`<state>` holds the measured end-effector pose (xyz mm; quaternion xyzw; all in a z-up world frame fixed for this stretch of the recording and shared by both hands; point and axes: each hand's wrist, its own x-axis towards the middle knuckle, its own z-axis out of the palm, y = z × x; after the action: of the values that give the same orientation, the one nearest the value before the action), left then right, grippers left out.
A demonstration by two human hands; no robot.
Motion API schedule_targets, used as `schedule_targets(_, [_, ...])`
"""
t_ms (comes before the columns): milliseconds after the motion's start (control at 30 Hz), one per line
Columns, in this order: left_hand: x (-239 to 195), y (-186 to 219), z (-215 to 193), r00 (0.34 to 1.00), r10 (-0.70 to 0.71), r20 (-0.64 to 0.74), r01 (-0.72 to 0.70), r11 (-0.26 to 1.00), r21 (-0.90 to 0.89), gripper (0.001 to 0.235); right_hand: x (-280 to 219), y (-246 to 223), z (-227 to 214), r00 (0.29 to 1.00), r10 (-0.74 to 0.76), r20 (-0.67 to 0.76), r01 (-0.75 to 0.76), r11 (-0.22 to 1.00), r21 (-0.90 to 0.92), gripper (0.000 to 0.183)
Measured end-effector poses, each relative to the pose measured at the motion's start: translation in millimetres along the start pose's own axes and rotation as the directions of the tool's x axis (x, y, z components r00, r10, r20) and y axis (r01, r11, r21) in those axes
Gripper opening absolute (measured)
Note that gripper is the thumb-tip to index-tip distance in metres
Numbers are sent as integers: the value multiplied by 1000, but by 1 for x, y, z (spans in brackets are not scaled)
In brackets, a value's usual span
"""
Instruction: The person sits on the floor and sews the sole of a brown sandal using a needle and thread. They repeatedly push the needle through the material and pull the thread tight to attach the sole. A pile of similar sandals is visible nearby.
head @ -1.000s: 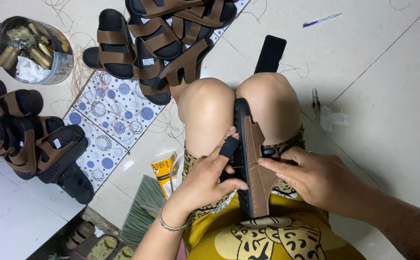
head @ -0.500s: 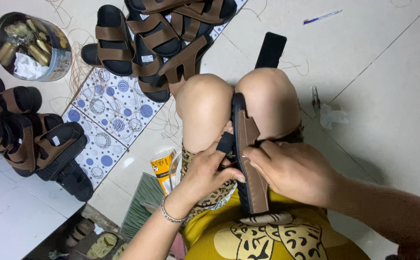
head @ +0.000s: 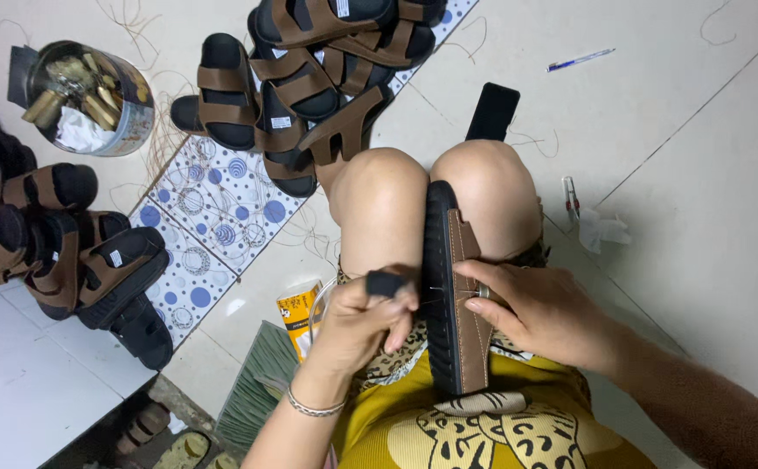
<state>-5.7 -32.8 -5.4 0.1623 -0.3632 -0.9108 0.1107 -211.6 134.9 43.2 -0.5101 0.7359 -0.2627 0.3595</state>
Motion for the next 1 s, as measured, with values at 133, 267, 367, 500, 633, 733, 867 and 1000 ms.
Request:
schedule_targets(133, [10, 19, 36, 978, -148, -144, 206, 618, 759, 29, -13, 21, 23, 967, -225, -120, 179, 933, -312, 56])
schedule_targets(267, [7, 14, 41, 998, -65, -6, 36, 483, 875, 23, -25, 25, -1, 970, -238, -41, 211, 918, -336, 74])
schedule_targets(367, [7, 12, 30, 992, -38, -122, 124, 525, 842, 25, -24, 20, -43, 903, 274, 331, -144, 919, -367, 67])
schedule_targets(500, [0, 11, 11, 965, 137, -222, 137, 458, 879, 17, -48, 46, -63, 770, 563, 301, -529, 826, -193, 56])
schedule_targets(633, [9, 28, 36, 956, 291, 44, -97, 168, 981, 38, -50, 73, -3, 979, 144, 143, -202, 732, 650, 58])
schedule_targets(733, [3, 15, 52, 936, 299, 185, -170, -78, 982, 37, -23, 43, 12, 996, 84, 23, -80, 760, 645, 29])
schedule_targets(867, [-1, 4, 60, 844, 327, 425, -412, -111, 904, 28, -16, 44, 29, 988, 38, -148, 66, 769, 636, 9])
schedule_targets(1000, [14, -16, 59, 995, 84, -53, 43, 121, 992, 31, -9, 54, 37, 981, 191, -37, -111, 707, 698, 12])
